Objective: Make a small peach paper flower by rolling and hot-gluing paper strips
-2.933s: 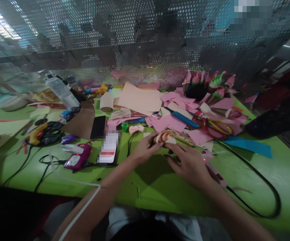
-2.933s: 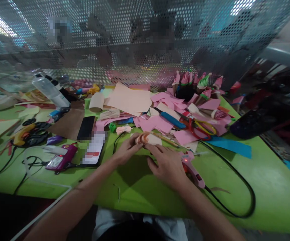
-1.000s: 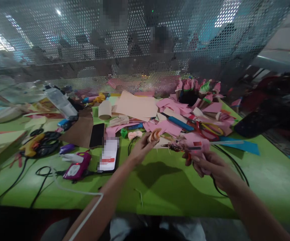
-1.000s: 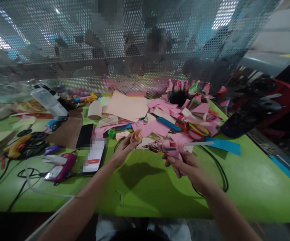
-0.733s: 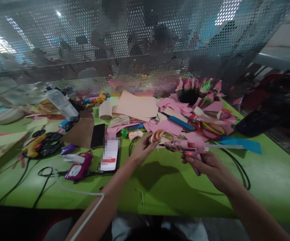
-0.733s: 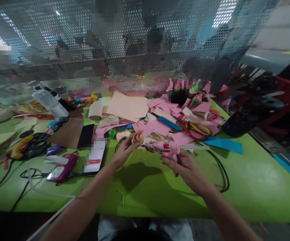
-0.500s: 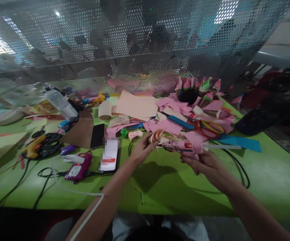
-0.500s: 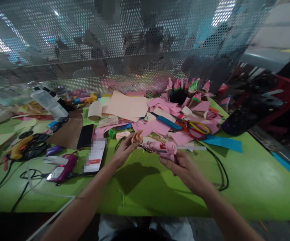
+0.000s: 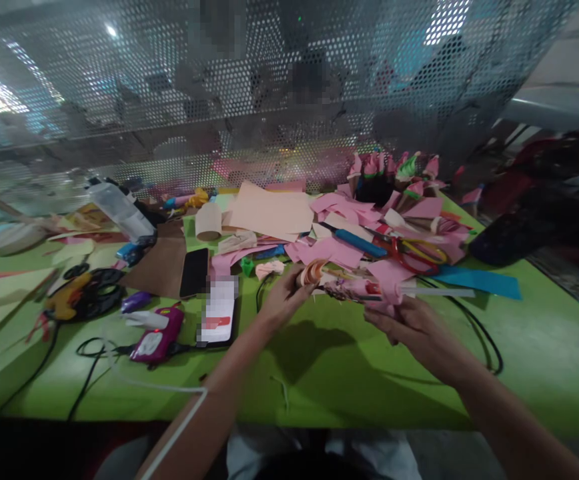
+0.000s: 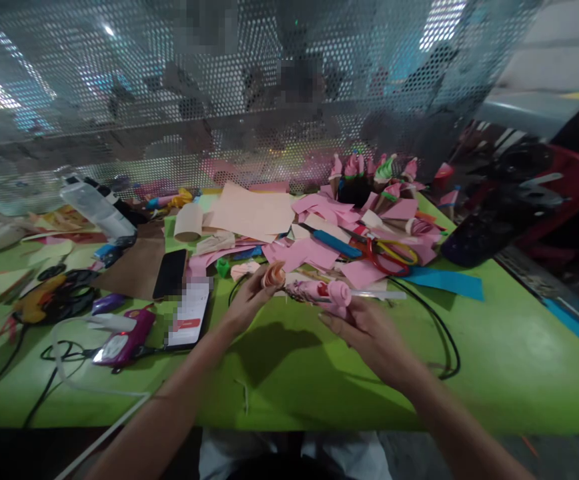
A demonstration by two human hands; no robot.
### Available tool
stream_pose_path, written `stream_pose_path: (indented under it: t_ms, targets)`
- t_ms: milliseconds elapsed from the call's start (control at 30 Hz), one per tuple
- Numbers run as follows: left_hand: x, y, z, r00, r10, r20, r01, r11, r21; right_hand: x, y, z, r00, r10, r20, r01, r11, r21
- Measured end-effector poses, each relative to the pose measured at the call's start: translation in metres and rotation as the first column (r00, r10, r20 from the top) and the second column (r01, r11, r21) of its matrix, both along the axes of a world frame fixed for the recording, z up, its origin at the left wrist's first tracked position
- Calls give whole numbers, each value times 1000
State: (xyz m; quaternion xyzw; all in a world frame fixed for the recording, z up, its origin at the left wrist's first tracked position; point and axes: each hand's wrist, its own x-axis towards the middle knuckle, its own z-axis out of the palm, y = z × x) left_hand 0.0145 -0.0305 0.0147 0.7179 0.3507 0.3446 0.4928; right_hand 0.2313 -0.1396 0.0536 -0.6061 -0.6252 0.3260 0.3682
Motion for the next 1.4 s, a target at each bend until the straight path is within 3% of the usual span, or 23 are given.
stream_pose_path:
  t_ms: [600,1033,1400]
  targets:
    - [-1,-3,3,1000,-1,-18,1,1000,2,3,0,1,997,-35,73,33,999,33]
    - [-1,-2,3,1000,-4,-14,4,1000,11,-3,-2,4,999,-3,-42,3,1000,-11]
    - [0,-2,5,999,-20,-36,20,1000,15,-3,-3,1,999,3,-48,-4,1000,-17]
